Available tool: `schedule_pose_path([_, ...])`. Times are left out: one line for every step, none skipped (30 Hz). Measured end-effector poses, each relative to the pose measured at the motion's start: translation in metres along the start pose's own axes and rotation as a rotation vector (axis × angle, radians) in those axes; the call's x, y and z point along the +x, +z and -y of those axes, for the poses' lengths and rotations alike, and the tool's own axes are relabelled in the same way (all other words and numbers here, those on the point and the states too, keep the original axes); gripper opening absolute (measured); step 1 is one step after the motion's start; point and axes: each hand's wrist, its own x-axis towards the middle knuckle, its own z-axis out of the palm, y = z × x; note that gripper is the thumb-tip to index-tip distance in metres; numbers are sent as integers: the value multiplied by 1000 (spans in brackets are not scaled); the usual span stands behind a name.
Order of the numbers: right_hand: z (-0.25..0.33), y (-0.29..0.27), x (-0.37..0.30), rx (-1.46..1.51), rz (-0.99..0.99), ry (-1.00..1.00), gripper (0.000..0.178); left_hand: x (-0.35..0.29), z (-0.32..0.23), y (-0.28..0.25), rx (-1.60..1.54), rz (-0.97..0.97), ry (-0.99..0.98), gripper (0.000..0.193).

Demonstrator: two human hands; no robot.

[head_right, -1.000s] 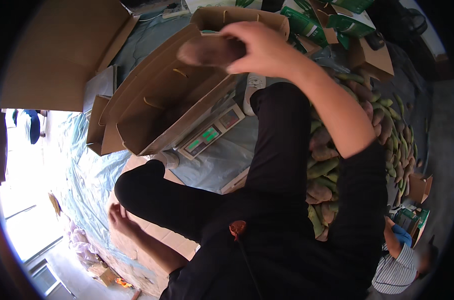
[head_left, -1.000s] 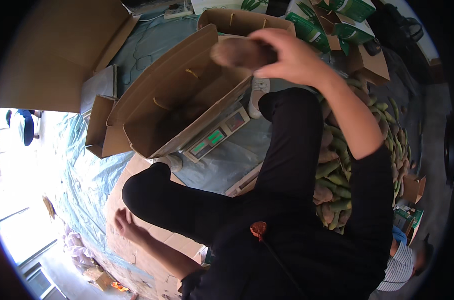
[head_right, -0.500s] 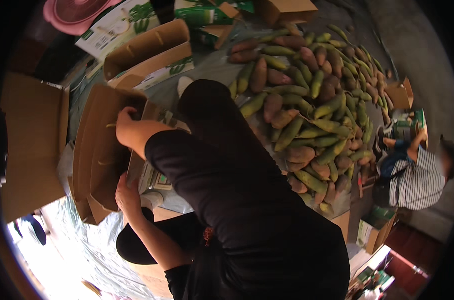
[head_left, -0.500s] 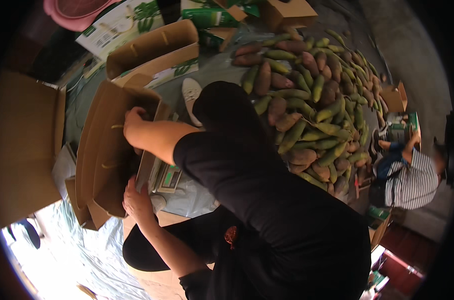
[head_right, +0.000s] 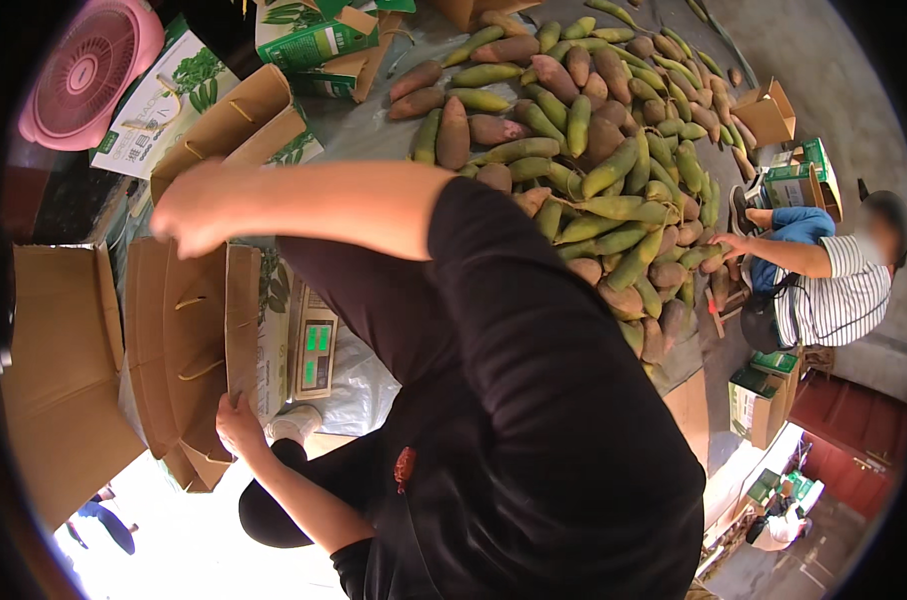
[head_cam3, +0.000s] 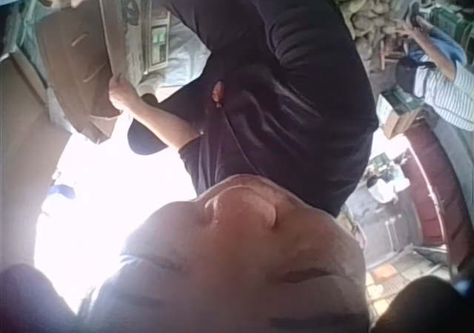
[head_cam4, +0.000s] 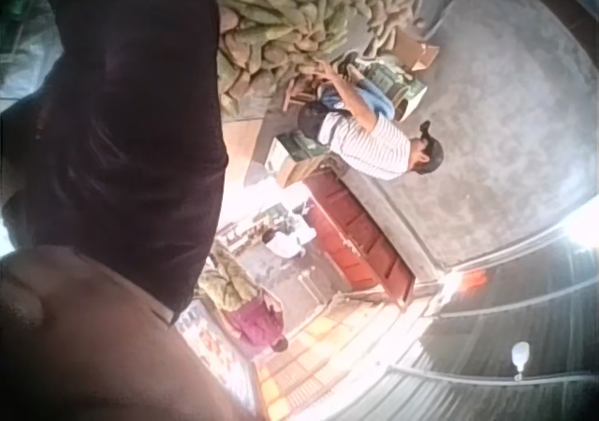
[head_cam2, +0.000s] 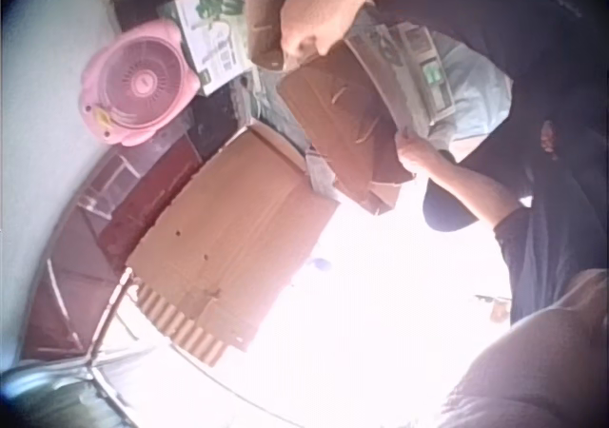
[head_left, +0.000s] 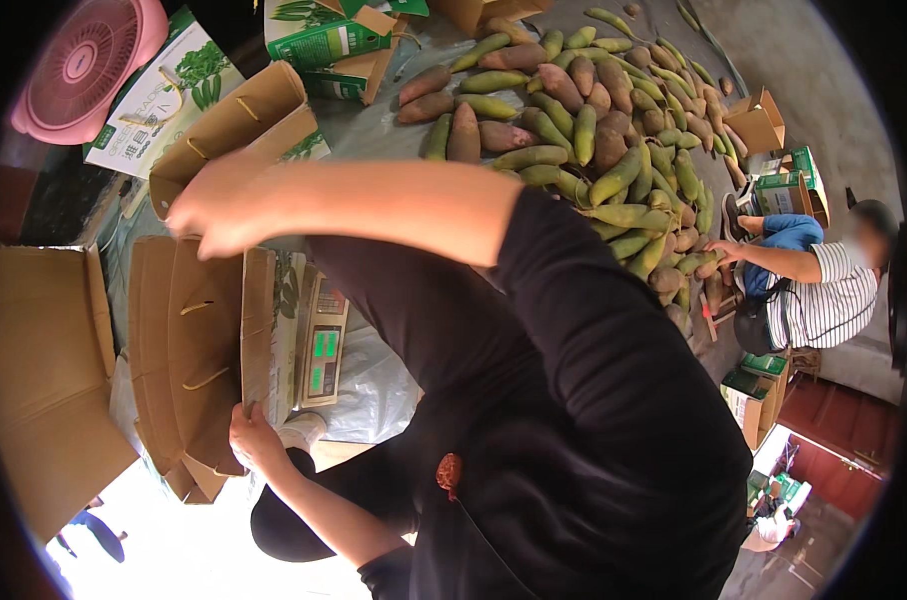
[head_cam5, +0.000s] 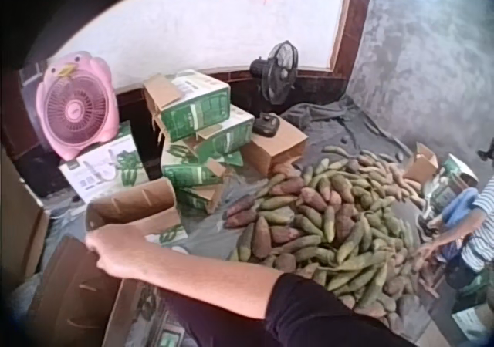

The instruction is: Picking up produce from the floor, weighing it on a scale, and placing it into a cardboard box.

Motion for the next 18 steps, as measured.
schedule_pose_path([-33,1,-18,50,-103,116,36,1,-2,1,6,-15,24,18])
schedule_pose_path([-54,-7,-48,48,-181,215,35,1,0,2,9,-8,21,18])
schedule_pose_path([-89,-4,-74,49,-253,334,33,4,-1,3,4,9,16,20])
schedule_pose_path([-108,-5,-101,-29,-232,460,32,2,4,-1,9,20,-11,22])
schedule_pose_path([-140,6,-129,-117,-274,490,32,0,7,-4,20,20,-24,22])
schedule_pose_path([-182,18,-180,-252,-283,634,29,8,-5,6,4,20,35,20])
schedule_pose_path([-185,19,-212,-229,-270,677,24,6,-2,6,12,3,44,18])
schedule_pose_path([-203,28,-225,-229,-77,1028,29,2,4,-1,34,-30,29,19])
schedule_pose_path([-191,24,-249,-189,-15,999,30,1,18,-1,51,-31,8,19])
schedule_pose_path([-248,53,-323,-292,-188,1040,28,11,19,11,-18,-24,30,19])
schedule_pose_path([-256,58,-345,-306,46,1214,27,11,28,14,-48,-25,5,19])
schedule_pose_path([-284,66,-428,-348,43,1339,28,18,4,22,-82,4,61,19])
schedule_pose_path([-260,79,-405,-299,-31,1344,20,8,20,9,-32,-15,7,19])
schedule_pose_path([-255,79,-428,-362,18,1373,21,8,18,8,-48,6,-22,22])
schedule_pose_path([-255,81,-450,-332,72,1490,23,9,15,8,-65,29,-46,24])
schedule_pose_path([-252,84,-462,-296,128,1605,26,10,13,8,-65,33,-40,24])
schedule_pose_path([-249,88,-471,-295,128,1611,26,11,10,8,-73,45,-36,25])
schedule_pose_path([-242,93,-472,-353,248,1596,30,9,12,6,-75,52,-42,26])
